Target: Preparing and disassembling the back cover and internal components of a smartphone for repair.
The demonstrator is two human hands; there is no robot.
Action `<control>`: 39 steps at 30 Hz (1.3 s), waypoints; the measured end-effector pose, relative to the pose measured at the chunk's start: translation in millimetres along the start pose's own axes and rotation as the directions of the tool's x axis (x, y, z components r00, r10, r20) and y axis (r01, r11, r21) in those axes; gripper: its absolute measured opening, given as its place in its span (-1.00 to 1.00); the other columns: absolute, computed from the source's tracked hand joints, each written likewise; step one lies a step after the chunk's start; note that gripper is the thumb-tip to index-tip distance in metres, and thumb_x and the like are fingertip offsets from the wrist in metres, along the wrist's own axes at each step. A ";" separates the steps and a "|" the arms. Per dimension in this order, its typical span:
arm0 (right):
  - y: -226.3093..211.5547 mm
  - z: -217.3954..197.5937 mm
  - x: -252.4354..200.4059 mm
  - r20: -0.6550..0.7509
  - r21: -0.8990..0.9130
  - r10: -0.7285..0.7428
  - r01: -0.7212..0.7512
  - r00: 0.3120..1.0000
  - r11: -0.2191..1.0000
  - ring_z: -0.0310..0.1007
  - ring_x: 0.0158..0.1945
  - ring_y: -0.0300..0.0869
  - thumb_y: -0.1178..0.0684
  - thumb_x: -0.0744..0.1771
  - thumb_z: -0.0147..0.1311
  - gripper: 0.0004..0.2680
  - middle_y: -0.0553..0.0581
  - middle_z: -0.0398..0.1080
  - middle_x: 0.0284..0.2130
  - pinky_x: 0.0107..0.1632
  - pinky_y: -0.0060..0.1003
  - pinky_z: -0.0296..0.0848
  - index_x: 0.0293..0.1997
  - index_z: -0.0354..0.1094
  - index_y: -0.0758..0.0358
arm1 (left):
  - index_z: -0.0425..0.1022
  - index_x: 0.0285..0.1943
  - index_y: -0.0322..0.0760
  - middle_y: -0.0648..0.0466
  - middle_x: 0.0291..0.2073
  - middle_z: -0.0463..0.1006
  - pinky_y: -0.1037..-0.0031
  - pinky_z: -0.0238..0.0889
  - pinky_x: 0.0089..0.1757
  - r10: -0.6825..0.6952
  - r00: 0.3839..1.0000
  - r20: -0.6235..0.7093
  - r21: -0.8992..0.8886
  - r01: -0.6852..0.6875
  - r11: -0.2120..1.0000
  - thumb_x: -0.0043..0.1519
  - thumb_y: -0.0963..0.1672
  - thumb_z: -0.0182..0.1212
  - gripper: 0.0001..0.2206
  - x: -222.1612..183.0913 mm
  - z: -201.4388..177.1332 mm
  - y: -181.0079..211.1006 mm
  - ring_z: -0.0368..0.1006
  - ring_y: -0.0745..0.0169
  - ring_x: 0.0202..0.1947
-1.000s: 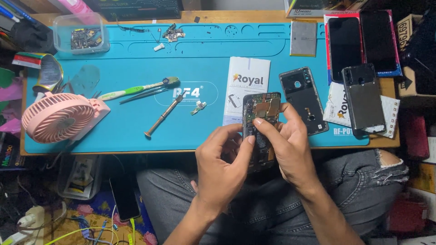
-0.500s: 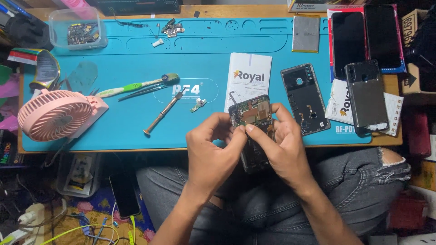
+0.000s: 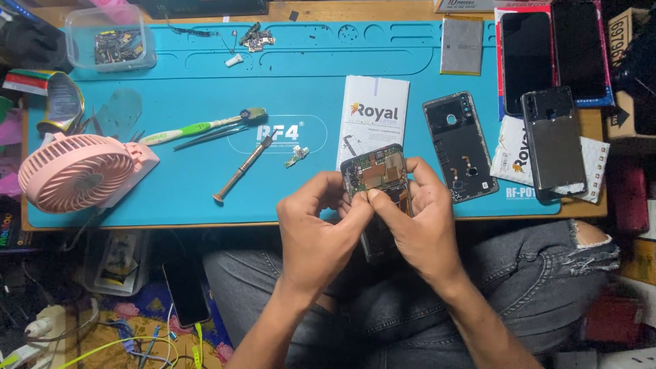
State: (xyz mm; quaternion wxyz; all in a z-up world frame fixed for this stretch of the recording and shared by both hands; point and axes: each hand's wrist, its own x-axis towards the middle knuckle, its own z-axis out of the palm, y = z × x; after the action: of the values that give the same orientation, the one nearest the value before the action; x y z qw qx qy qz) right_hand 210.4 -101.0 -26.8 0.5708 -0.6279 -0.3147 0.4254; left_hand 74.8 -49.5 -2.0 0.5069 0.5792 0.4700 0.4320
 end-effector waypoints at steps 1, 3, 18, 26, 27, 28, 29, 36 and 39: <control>1.0 0.3 -0.7 -0.003 0.002 0.008 -0.008 1.000 1.000 0.58 -0.24 -0.19 0.27 0.31 0.24 -0.82 0.32 0.61 -0.38 -0.17 -0.17 0.68 -0.02 0.41 0.37 | 0.69 -0.31 -0.38 -0.05 -0.66 0.57 0.43 0.46 -0.48 -0.013 1.000 0.002 -0.003 0.013 1.000 0.09 -0.27 0.38 -0.95 -0.4 -0.7 0.4 0.50 0.34 -0.53; 1.6 0.5 0.1 0.004 -0.007 0.003 -0.003 1.000 1.000 0.57 -0.22 -0.19 0.26 0.31 0.26 -0.81 0.32 0.61 -0.37 -0.16 -0.15 0.69 -0.02 0.41 0.37 | 0.70 -0.31 -0.37 -0.05 -0.65 0.58 0.42 0.47 -0.46 -0.031 1.000 0.005 -0.012 0.031 0.999 0.09 -0.27 0.39 -0.95 -0.3 -0.9 -8.6 0.51 0.33 -0.52; -18.0 -0.4 -9.4 0.128 -0.076 0.060 -0.051 0.990 0.996 0.64 -0.25 -0.18 0.25 0.31 0.25 -0.71 0.34 0.62 -0.36 -0.19 -0.18 0.72 0.16 0.41 0.39 | 0.69 -0.28 -0.43 -0.04 -0.62 0.55 0.45 0.42 -0.43 -0.170 0.979 0.110 -0.160 0.186 0.969 0.07 -0.28 0.30 -0.90 8.0 -10.5 -33.9 0.43 0.35 -0.45; -20.1 -12.1 -12.3 0.221 0.007 0.138 -0.143 0.965 0.990 0.71 -0.25 -0.08 0.21 0.30 0.24 -0.62 0.37 0.65 -0.31 -0.21 -0.08 0.77 0.29 0.36 0.38 | 0.70 -0.23 -0.42 -0.05 -0.58 0.59 0.44 0.42 -0.44 -0.208 0.968 0.138 -0.190 0.232 0.954 0.10 -0.26 0.32 -0.88 7.1 -10.9 -32.8 0.46 0.35 -0.44; -22.1 -12.7 -13.3 0.228 0.042 0.157 -0.171 0.961 0.984 0.73 -0.27 -0.04 0.20 0.31 0.21 -0.62 0.41 0.64 -0.31 -0.24 -0.06 0.78 0.29 0.35 0.41 | 0.71 -0.20 -0.43 -0.07 -0.56 0.60 0.43 0.44 -0.43 -0.216 0.966 0.143 -0.194 0.242 0.951 0.13 -0.25 0.32 -0.87 6.3 -11.2 -27.8 0.47 0.32 -0.43; -24.2 -13.2 -14.5 0.236 0.077 0.176 -0.199 0.956 0.977 0.74 -0.29 0.01 0.20 0.32 0.18 -0.62 0.44 0.64 -0.30 -0.28 -0.04 0.78 0.30 0.33 0.43 | 0.72 -0.16 -0.44 -0.10 -0.53 0.61 0.42 0.45 -0.42 -0.225 0.963 0.149 -0.198 0.252 0.947 0.16 -0.24 0.32 -0.86 5.5 -11.7 -22.7 0.48 0.29 -0.43; -22.3 -14.3 -14.4 0.238 0.078 0.175 -0.199 0.955 0.977 0.74 -0.29 0.01 0.20 0.32 0.18 -0.62 0.44 0.64 -0.30 -0.28 -0.04 0.78 0.30 0.33 0.43 | 0.72 -0.16 -0.44 -0.10 -0.53 0.61 0.42 0.45 -0.42 -0.224 0.964 0.147 -0.198 0.250 0.948 0.16 -0.24 0.32 -0.86 5.0 -12.5 -20.8 0.48 0.29 -0.43; -11.3 -20.4 -16.5 0.223 0.108 0.177 -0.205 0.959 0.973 0.74 -0.30 0.07 0.20 0.38 0.03 -0.66 0.47 0.62 -0.29 -0.31 0.00 0.78 0.33 0.31 0.51 | 0.72 -0.05 -0.48 -0.15 -0.45 0.64 0.37 0.50 -0.40 -0.225 0.960 0.170 -0.172 0.253 0.952 0.19 -0.23 0.30 -0.79 -3.1 -13.8 -14.3 0.52 0.21 -0.38; -14.8 -20.8 -17.9 0.224 0.114 0.173 -0.202 0.959 0.973 0.75 -0.28 0.09 0.21 0.39 -0.01 -0.66 0.49 0.62 -0.27 -0.30 0.01 0.78 0.34 0.30 0.52 | 0.72 -0.03 -0.48 -0.16 -0.43 0.64 0.37 0.51 -0.39 -0.214 0.962 0.169 -0.168 0.242 0.956 0.19 -0.24 0.30 -0.79 -6.4 -13.1 -15.0 0.53 0.19 -0.36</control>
State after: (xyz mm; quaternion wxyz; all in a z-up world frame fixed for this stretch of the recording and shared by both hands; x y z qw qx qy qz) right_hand 222.5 -123.9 -9.4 0.5323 -0.5657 -0.2834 0.5624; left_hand 59.2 -52.7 -15.6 0.6394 0.5015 0.4518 0.3683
